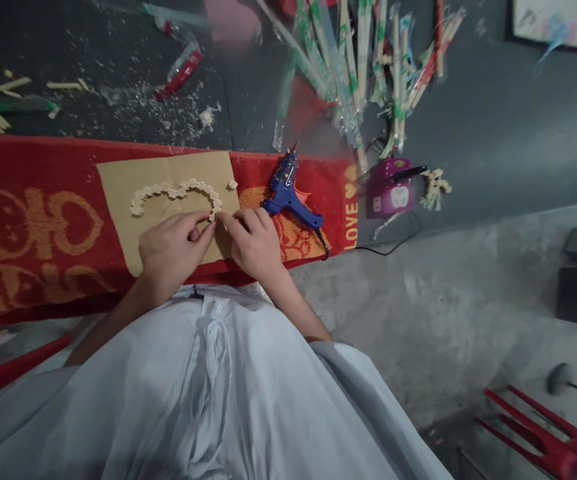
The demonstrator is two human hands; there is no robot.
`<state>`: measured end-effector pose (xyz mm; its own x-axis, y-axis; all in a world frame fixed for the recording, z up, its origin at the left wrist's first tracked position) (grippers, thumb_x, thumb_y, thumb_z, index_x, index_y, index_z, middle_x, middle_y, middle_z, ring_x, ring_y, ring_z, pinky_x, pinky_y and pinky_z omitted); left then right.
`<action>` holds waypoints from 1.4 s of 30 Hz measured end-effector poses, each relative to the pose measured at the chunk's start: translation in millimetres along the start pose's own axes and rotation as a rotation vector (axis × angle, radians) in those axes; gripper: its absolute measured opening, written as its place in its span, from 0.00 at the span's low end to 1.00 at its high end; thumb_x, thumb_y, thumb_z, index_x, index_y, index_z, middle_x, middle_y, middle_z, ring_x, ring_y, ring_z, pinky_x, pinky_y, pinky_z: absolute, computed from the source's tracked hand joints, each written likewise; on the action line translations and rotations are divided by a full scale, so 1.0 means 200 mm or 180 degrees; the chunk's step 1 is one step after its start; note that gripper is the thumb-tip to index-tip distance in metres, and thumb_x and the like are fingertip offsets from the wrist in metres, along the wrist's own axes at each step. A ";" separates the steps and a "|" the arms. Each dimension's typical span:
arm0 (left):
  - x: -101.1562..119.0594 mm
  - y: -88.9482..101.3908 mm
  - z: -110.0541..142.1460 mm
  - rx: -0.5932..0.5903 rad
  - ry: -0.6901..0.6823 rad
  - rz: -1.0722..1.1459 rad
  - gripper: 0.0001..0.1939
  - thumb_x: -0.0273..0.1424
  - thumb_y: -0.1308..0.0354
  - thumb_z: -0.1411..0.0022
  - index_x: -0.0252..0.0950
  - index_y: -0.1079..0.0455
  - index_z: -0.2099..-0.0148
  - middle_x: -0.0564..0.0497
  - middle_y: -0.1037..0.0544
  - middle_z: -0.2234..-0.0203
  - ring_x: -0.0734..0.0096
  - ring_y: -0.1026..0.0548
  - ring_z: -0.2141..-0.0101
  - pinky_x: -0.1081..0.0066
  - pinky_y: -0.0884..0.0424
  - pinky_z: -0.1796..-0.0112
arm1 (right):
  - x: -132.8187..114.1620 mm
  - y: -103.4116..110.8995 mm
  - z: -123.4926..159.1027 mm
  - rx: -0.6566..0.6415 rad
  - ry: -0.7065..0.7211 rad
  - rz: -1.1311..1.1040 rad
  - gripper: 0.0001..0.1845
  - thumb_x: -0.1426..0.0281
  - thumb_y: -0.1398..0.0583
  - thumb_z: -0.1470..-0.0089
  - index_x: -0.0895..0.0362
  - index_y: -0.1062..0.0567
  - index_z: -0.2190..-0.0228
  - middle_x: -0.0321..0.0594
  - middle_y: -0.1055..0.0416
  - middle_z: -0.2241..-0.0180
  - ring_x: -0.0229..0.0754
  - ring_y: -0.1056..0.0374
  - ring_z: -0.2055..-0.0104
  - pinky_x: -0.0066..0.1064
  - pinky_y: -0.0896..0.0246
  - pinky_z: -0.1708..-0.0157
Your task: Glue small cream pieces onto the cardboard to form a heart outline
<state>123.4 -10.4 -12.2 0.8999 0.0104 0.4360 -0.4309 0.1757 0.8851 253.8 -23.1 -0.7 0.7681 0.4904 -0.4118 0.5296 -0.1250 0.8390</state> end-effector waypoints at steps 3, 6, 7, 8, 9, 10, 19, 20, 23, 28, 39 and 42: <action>0.00 0.00 0.00 -0.0001 0.0006 0.0028 0.13 0.38 0.46 0.34 0.40 0.24 0.54 0.50 0.22 0.72 0.66 0.24 0.67 0.69 0.36 0.68 | 0.00 0.00 0.00 0.0004 0.0018 -0.0006 0.21 0.78 0.50 0.40 0.55 0.24 0.51 0.44 0.33 0.64 0.43 0.40 0.60 0.36 0.40 0.59; 0.00 0.00 0.00 0.0017 0.0015 0.0053 0.13 0.38 0.46 0.34 0.40 0.23 0.54 0.50 0.22 0.72 0.66 0.24 0.67 0.69 0.36 0.68 | -0.01 0.01 0.00 0.0046 0.0054 0.0003 0.20 0.78 0.50 0.40 0.56 0.24 0.52 0.44 0.33 0.64 0.43 0.40 0.61 0.35 0.40 0.59; 0.00 0.00 0.00 0.0025 0.0015 0.0043 0.13 0.38 0.46 0.34 0.41 0.23 0.55 0.50 0.22 0.72 0.66 0.24 0.68 0.69 0.36 0.68 | -0.01 0.01 0.00 0.0044 0.0059 0.0020 0.20 0.78 0.50 0.40 0.56 0.24 0.52 0.44 0.33 0.64 0.43 0.40 0.61 0.35 0.40 0.59; 0.00 0.00 0.00 0.0034 0.0010 0.0021 0.13 0.38 0.46 0.34 0.41 0.23 0.55 0.50 0.22 0.72 0.66 0.24 0.68 0.69 0.36 0.69 | -0.01 0.01 0.00 0.0032 0.0057 0.0037 0.20 0.78 0.50 0.39 0.56 0.24 0.52 0.44 0.33 0.64 0.43 0.40 0.61 0.35 0.40 0.59; 0.00 0.00 0.00 0.0040 0.0002 -0.0005 0.13 0.38 0.46 0.34 0.41 0.23 0.55 0.50 0.22 0.73 0.66 0.24 0.68 0.69 0.36 0.69 | -0.01 0.01 0.00 0.0015 0.0052 0.0048 0.20 0.78 0.51 0.39 0.56 0.24 0.52 0.44 0.33 0.64 0.43 0.40 0.61 0.35 0.40 0.59; 0.00 0.00 0.00 0.0045 -0.0009 -0.0027 0.13 0.38 0.46 0.34 0.41 0.23 0.55 0.50 0.22 0.73 0.66 0.24 0.68 0.69 0.37 0.69 | -0.01 0.01 0.00 0.0010 0.0047 0.0050 0.20 0.78 0.51 0.39 0.56 0.24 0.52 0.44 0.33 0.64 0.43 0.40 0.61 0.35 0.40 0.59; 0.00 0.00 0.00 0.0037 -0.0044 -0.0083 0.14 0.39 0.47 0.34 0.41 0.23 0.53 0.50 0.22 0.72 0.65 0.24 0.67 0.69 0.35 0.68 | -0.01 0.00 0.00 -0.0029 0.0039 0.0103 0.20 0.78 0.49 0.40 0.55 0.24 0.52 0.44 0.33 0.63 0.43 0.40 0.60 0.35 0.40 0.59; 0.00 0.00 0.00 0.0029 -0.0035 -0.0079 0.14 0.39 0.47 0.34 0.41 0.24 0.53 0.50 0.22 0.72 0.65 0.24 0.67 0.68 0.35 0.68 | -0.01 0.00 0.00 0.0003 0.0048 0.0107 0.20 0.79 0.50 0.40 0.56 0.24 0.52 0.44 0.33 0.63 0.43 0.40 0.60 0.35 0.40 0.60; 0.00 0.00 0.00 -0.0023 -0.0003 -0.0102 0.14 0.39 0.48 0.33 0.41 0.24 0.53 0.50 0.22 0.72 0.65 0.23 0.66 0.68 0.35 0.68 | -0.03 0.02 -0.01 0.0156 0.0134 0.0050 0.20 0.79 0.50 0.41 0.58 0.23 0.53 0.44 0.32 0.65 0.43 0.40 0.61 0.34 0.40 0.61; 0.01 0.00 0.00 -0.0075 0.0010 -0.0110 0.15 0.39 0.48 0.33 0.41 0.24 0.53 0.49 0.21 0.70 0.65 0.23 0.66 0.68 0.35 0.68 | -0.02 0.02 -0.01 0.0097 0.0104 0.0093 0.20 0.79 0.50 0.40 0.57 0.24 0.52 0.44 0.32 0.64 0.42 0.40 0.61 0.34 0.40 0.60; 0.00 0.00 0.01 -0.0009 -0.0014 -0.0013 0.13 0.37 0.46 0.34 0.41 0.24 0.54 0.50 0.21 0.70 0.67 0.24 0.67 0.69 0.36 0.68 | 0.01 -0.04 0.01 -0.0269 -0.0092 -0.0006 0.20 0.77 0.49 0.40 0.53 0.23 0.52 0.45 0.32 0.63 0.44 0.40 0.59 0.38 0.40 0.58; 0.00 0.00 0.01 -0.0032 -0.0034 -0.0015 0.13 0.38 0.47 0.34 0.40 0.24 0.54 0.49 0.21 0.70 0.66 0.24 0.67 0.69 0.35 0.68 | 0.01 -0.04 0.01 -0.0246 -0.0103 0.0015 0.20 0.77 0.49 0.40 0.53 0.23 0.52 0.45 0.32 0.62 0.44 0.40 0.59 0.38 0.40 0.58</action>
<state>123.7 -12.6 -11.5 0.9012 -0.0010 0.4335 -0.4258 0.1857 0.8856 252.2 -23.4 -8.2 0.7823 0.4618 -0.4180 0.4976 -0.0598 0.8653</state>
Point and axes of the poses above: each hand's wrist, its own z-axis away from the middle knuckle, its own y-axis out of the back of the hand, x = y × z, the point moved 8 cm from there along -z, towards the middle knuckle
